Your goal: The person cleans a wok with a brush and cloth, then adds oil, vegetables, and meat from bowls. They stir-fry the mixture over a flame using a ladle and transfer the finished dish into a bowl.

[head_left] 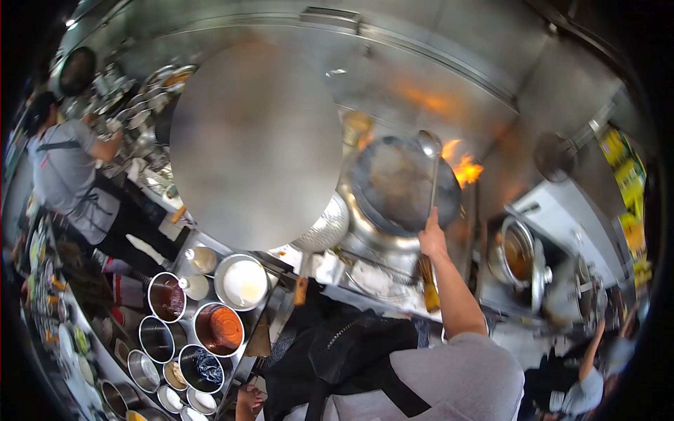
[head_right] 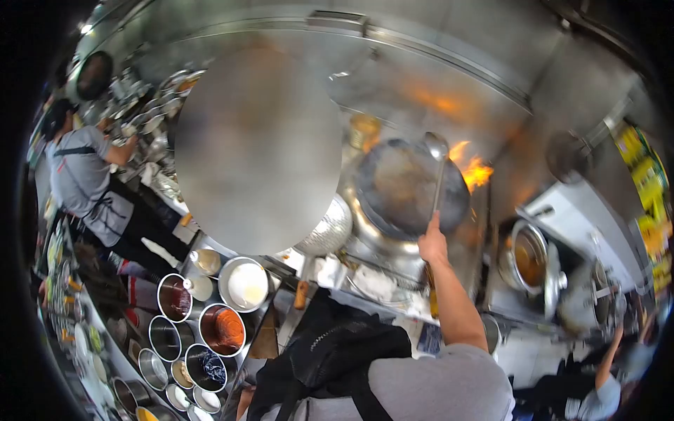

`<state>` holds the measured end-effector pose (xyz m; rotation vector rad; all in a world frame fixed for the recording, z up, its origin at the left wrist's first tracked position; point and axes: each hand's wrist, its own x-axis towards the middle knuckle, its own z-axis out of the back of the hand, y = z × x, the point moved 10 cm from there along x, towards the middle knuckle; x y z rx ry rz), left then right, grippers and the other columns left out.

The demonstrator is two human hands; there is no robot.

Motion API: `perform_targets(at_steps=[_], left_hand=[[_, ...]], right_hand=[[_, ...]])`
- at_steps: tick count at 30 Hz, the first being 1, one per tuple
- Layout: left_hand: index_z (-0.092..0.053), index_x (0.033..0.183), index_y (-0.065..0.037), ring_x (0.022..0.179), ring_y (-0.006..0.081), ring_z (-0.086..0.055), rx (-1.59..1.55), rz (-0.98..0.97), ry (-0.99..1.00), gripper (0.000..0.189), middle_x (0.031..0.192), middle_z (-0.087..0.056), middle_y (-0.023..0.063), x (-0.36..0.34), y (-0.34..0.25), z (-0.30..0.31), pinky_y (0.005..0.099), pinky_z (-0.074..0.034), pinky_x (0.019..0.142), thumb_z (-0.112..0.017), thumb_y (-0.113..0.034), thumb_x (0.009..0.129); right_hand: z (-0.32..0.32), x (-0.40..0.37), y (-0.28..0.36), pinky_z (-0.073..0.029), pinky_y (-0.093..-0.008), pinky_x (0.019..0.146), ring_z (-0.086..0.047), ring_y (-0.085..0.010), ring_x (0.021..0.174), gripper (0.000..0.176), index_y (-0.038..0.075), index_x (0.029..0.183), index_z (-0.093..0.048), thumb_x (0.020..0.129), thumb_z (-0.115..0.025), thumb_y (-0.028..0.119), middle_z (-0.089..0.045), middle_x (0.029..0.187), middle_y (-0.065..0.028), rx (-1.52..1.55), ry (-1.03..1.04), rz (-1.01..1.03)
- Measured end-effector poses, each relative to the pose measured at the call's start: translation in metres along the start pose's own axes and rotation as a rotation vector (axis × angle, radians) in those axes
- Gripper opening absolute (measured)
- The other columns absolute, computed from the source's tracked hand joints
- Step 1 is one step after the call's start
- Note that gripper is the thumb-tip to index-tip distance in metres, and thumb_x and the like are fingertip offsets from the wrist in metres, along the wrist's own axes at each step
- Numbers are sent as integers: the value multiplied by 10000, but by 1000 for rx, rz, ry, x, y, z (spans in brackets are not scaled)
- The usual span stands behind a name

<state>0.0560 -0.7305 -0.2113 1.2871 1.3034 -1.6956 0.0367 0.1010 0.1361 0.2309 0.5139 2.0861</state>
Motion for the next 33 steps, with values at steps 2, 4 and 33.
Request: perform_targets(at_steps=[2, 4, 33], left_hand=[[-538, 1137, -119, 581, 211, -622, -42, 61, -54, 238, 893, -684, 79, -7, -2, -18, 364, -503, 521, -601, -153, 910], [-508, 1161, -118, 621, 220, -639, 156, 10, -64, 262, 907, -689, 82, 8, -21, -48, 367, -510, 543, -586, -149, 913], [-495, 1261, -150, 758, 262, -634, -257, -162, 923, 362, 1092, -646, 184, 23, -315, -345, 395, -539, 632, -559, -363, 976]], right_hand=[[-8, 35, 37, -467, -469, 942, -616, -450, 1050, 871, 91, 1556, -14, 850, -524, 96, -610, 1155, -335, 110, -12, 34], [-38, 87, 84, -470, -468, 937, -619, -446, 1046, 875, 132, 1561, -22, 851, -533, 103, -614, 1155, -326, 203, -12, 138], [20, 109, 243, -494, -244, 511, -538, -100, 593, 162, -51, 959, -441, 875, -538, 48, -468, 855, -76, 2355, 1041, -80]])
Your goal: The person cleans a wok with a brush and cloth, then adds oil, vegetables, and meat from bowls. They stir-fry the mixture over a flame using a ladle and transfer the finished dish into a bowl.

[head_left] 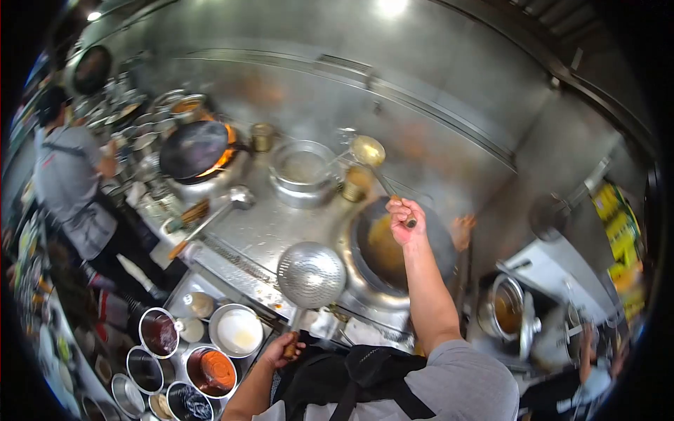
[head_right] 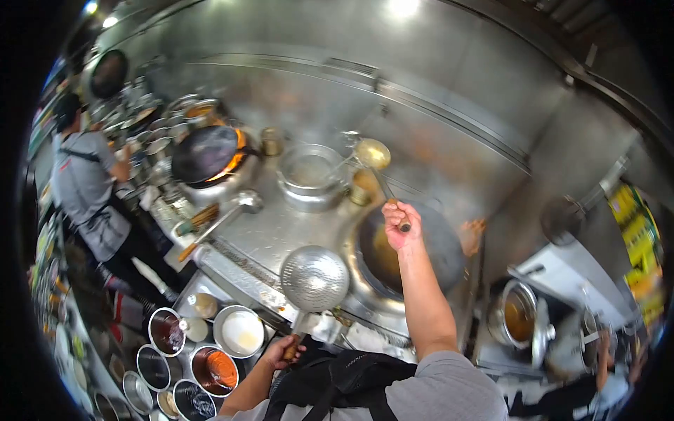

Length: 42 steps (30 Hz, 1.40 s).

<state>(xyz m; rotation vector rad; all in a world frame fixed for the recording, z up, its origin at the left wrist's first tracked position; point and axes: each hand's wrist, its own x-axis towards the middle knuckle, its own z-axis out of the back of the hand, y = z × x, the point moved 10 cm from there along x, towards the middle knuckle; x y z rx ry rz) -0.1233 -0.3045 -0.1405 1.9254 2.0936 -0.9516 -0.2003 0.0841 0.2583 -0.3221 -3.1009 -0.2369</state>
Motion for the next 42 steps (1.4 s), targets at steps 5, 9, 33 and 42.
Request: perform_targets(at_steps=[5, 9, 33, 42], left_hand=[[-495, 1086, -156, 539, 124, -460, 74, -76, -9, 193, 752, -492, 49, -17, -27, -70, 284, -423, 481, -601, -181, 927], [-442, 1118, -164, 504, 126, -444, 178, -154, -38, 252, 730, -464, 38, -61, -36, -111, 292, -414, 459, -599, -169, 920], [-428, 1185, 37, 537, 203, -573, 1082, -547, -604, 446, 731, -581, 105, 116, -40, -360, 353, -497, 506, -618, -102, 807], [-265, 1394, -19, 903, 485, -644, 1565, -707, -747, 639, 970, -652, 307, 95, -54, -328, 544, -502, 826, -595, -109, 855]], right_hand=[[10, -113, 48, -436, -218, 494, -505, -92, 580, 67, 18, 860, -480, 854, -546, 33, -488, 822, -66, -155, -274, 178], [49, -202, 71, -423, -215, 477, -502, -102, 576, 88, 26, 816, -471, 843, -555, 32, -494, 780, -62, -199, -508, 255], [120, -370, 114, -390, -301, 390, -486, -152, 485, 875, 198, 1572, -42, 864, -490, -54, -523, 747, -73, -1164, -731, 124], [57, -322, 101, -387, -303, 416, -467, -144, 487, 825, 193, 1561, -134, 867, -534, -4, -518, 722, -76, -510, -441, 147]])
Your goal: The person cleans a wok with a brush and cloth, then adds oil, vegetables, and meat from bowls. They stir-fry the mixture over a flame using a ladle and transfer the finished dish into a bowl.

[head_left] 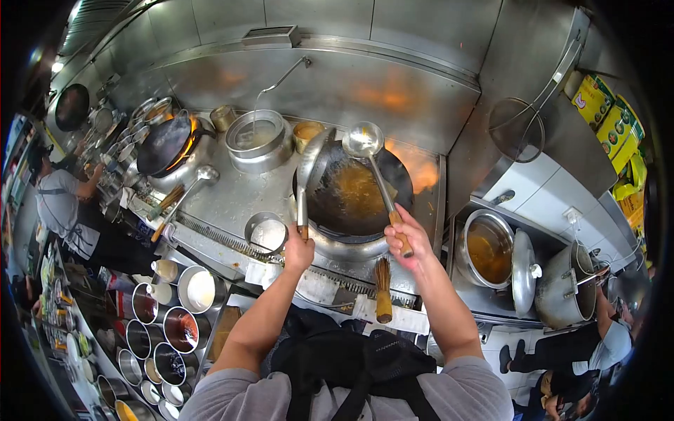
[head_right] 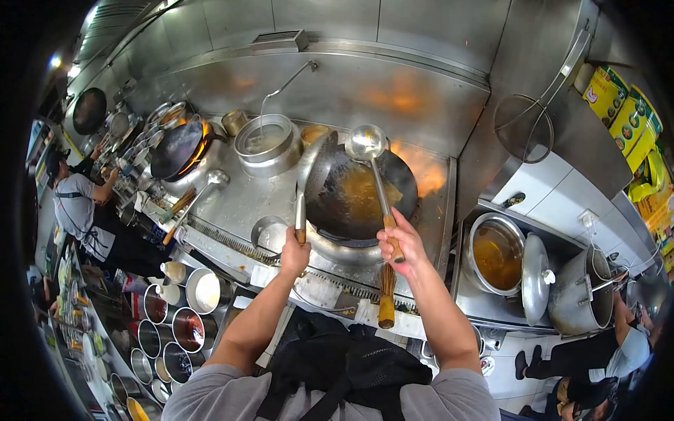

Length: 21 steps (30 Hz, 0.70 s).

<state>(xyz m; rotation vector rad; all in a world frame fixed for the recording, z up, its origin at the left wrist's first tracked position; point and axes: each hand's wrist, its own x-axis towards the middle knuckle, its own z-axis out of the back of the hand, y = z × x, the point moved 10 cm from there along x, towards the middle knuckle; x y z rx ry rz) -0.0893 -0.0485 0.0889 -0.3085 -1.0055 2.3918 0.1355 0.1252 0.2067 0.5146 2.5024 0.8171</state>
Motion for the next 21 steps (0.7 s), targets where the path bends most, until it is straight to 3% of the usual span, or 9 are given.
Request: perform_targets(at_steps=[2, 5, 7, 12, 16, 18, 19, 20, 21], left_hand=[[-263, 1399, -20, 784, 416, -675, -313, -91, -85, 673, 897, -652, 294, 2, 39, 4, 493, -533, 747, -625, -102, 838], [-307, 1389, -87, 491, 113, -487, -844, 174, 10, 605, 795, -539, 60, -41, 70, 57, 266, -405, 405, -576, 28, 859], [-345, 1335, -64, 475, 114, -478, -929, 231, 62, 534, 764, -524, 58, -60, 108, 86, 269, -404, 398, -578, 10, 861], [-452, 949, -81, 449, 141, -479, -866, 494, 178, 219, 643, -486, 47, -83, 220, 99, 295, -377, 387, -561, 9, 781], [-485, 1016, -65, 455, 163, -508, -970, 633, 329, 272, 672, -528, 59, -97, 283, 59, 305, -422, 398, -608, -17, 777], [-507, 1018, -60, 475, 181, -550, -1041, 635, 350, 267, 700, -570, 76, -94, 290, 47, 307, -449, 416, -614, -27, 775], [-528, 1065, -45, 462, 189, -565, -915, 634, 307, 304, 702, -594, 81, -89, 296, 48, 302, -457, 417, -632, -50, 779], [-525, 1182, -12, 683, 279, -652, -544, 523, 366, 453, 880, -632, 160, -77, 305, 53, 377, -544, 604, -681, -83, 763], [-507, 1238, 2, 860, 330, -623, -197, 211, 109, 539, 1008, -604, 203, -54, 294, 80, 412, -522, 749, -702, -97, 746]], right_hand=[[22, 22, 1, -416, -313, 439, -529, -166, 545, 845, 141, 1567, -48, 877, -518, 11, -545, 758, -92, -451, -39, 45], [47, 20, -6, -418, -331, 426, -530, -178, 519, 825, 147, 1567, -85, 874, -513, 13, -550, 761, -94, -1094, -153, 127], [54, 1, -14, -402, -341, 398, -516, -177, 492, 808, 155, 1564, -131, 866, -503, -9, -538, 752, -82, -1497, -274, 160], [61, -19, -68, -401, -311, 416, -516, -174, 518, 791, 200, 1558, -168, 877, -535, 33, -536, 777, -95, -731, -225, -154], [51, 17, -81, -432, -331, 452, -510, -163, 532, 784, 204, 1551, -155, 895, -559, 60, -553, 772, -85, -235, -100, -165], [66, 39, -98, -441, -340, 462, -516, -187, 529, 821, 194, 1563, -97, 887, -541, 53, -555, 773, -95, -620, -191, -111], [77, 47, -92, -442, -328, 460, -515, -183, 524, 806, 204, 1562, -111, 893, -528, 35, -549, 775, -93, -1159, -248, 68], [66, 51, -87, -443, -316, 458, -515, -179, 519, 792, 214, 1560, -126, 899, -514, 17, -542, 778, -92, -1696, -300, 257], [45, 38, -97, -466, -368, 477, -558, -208, 547, 873, 179, 1570, 9, 876, -508, 60, -572, 787, -102, -1557, -348, -110]])
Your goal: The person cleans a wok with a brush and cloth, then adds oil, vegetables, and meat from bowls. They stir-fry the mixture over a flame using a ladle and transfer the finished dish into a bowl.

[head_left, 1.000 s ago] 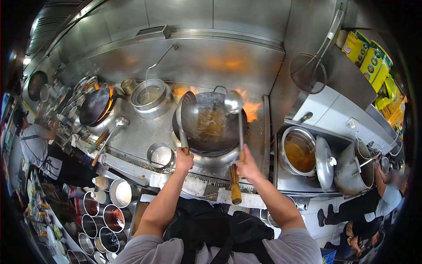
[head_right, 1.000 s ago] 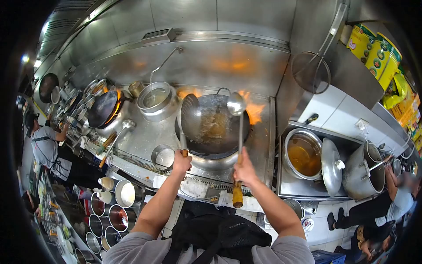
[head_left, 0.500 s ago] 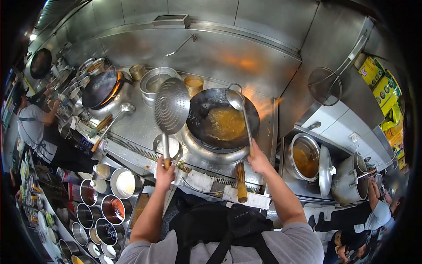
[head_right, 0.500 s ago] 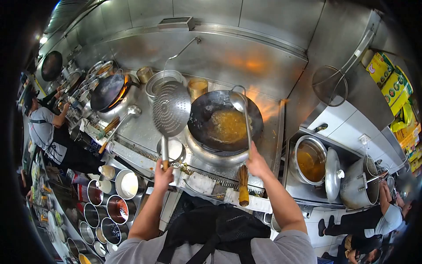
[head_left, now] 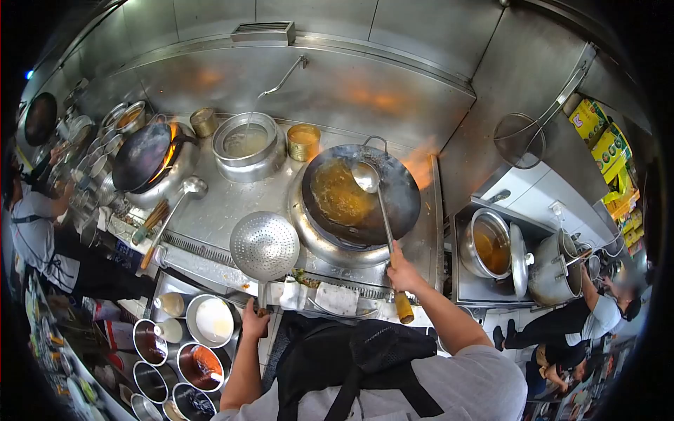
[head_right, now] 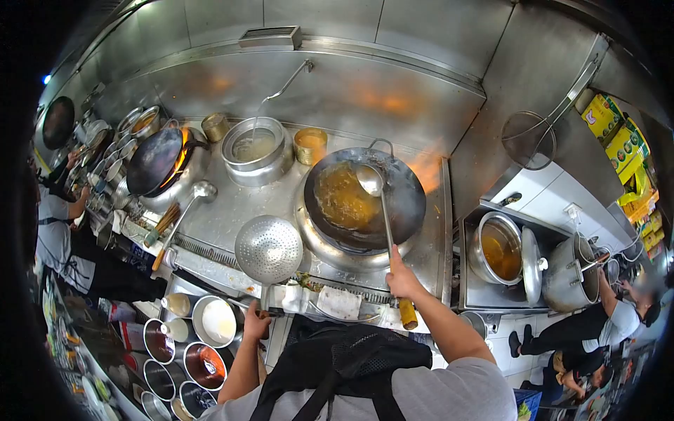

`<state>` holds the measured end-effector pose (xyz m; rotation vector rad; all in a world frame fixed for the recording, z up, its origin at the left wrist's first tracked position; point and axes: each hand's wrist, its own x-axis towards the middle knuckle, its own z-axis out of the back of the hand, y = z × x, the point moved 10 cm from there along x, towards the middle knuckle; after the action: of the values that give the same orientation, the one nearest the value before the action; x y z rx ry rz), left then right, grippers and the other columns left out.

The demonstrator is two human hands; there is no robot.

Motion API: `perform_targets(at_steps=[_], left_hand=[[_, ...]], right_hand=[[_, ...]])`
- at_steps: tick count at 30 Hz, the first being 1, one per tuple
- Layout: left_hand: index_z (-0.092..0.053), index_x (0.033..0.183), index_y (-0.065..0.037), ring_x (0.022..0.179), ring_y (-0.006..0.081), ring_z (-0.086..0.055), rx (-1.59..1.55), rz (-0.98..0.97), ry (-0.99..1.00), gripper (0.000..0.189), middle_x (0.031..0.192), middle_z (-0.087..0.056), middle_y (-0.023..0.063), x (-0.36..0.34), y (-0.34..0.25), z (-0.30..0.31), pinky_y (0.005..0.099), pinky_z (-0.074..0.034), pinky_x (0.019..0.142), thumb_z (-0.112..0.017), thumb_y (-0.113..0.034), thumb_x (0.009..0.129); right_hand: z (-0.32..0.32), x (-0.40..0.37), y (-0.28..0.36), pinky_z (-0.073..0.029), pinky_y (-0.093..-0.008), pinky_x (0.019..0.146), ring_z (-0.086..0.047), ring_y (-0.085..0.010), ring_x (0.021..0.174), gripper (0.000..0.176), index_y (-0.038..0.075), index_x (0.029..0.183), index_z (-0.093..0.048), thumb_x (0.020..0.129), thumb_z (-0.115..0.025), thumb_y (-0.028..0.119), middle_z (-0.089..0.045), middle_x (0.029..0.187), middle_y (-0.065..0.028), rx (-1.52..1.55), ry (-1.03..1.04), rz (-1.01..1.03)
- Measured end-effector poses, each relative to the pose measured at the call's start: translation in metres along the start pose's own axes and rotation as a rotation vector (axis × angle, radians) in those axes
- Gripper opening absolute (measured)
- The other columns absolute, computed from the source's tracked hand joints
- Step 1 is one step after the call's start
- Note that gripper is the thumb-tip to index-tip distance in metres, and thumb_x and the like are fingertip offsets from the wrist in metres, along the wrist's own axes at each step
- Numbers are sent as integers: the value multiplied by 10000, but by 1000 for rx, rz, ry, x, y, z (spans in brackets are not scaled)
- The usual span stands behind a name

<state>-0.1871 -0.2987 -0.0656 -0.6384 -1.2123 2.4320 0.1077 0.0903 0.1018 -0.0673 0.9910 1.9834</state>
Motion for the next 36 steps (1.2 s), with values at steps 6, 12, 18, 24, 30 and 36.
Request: perform_targets(at_steps=[6, 12, 18, 24, 30, 36], left_hand=[[-422, 1436, -91, 1359, 402, -362, -2, -641, 219, 775, 1434, -406, 206, -17, -269, -16, 437, -326, 1127, -742, -31, 732], [-551, 1149, -98, 1302, 335, -465, -604, -955, 286, 347, 1312, -548, 136, 0, -390, -61, 439, -367, 1090, -713, -96, 842], [-522, 912, -89, 746, 217, -610, -1301, -621, -90, 115, 762, -593, 75, 155, -363, 20, 423, -524, 790, -636, -100, 931], [-485, 827, -67, 560, 158, -528, -1115, -604, -129, 178, 626, -522, 52, 151, -428, 16, 368, -515, 611, -612, -103, 948], [-534, 736, -45, 517, 125, -540, -851, -615, -144, 239, 602, -565, 46, 134, -513, -26, 292, -444, 480, -633, -136, 933], [-540, 695, -53, 477, 116, -523, -468, -798, -272, 242, 560, -555, 30, 111, -568, -61, 284, -411, 445, -612, -119, 916]], right_hand=[[-32, -47, 76, -470, -325, 482, -603, -199, 613, 629, 166, 1541, -198, 990, -502, 187, -616, 851, -117, 1184, 293, -146], [-43, 2, -80, -545, -434, 702, -683, -319, 840, 666, 125, 1523, -248, 988, -456, 463, -652, 1071, -191, 58, 337, -123], [-117, 7, -280, -561, -512, 720, -678, -442, 803, 869, 113, 1528, -137, 867, -603, 431, -630, 1124, -281, -327, 87, -168], [0, -52, -237, -554, -463, 523, -633, -282, 677, 536, 190, 1391, -400, 892, -598, 204, -599, 1021, -117, 1193, 40, -406], [180, 32, -58, -509, -389, 934, -627, -289, 1070, 800, 228, 1527, -287, 837, -685, 160, -566, 1313, -149, 303, -161, 323], [54, 154, 44, -525, -380, 895, -659, -276, 1066, 551, 188, 1311, -604, 800, -670, 382, -689, 1161, -100, -598, 326, 90]])
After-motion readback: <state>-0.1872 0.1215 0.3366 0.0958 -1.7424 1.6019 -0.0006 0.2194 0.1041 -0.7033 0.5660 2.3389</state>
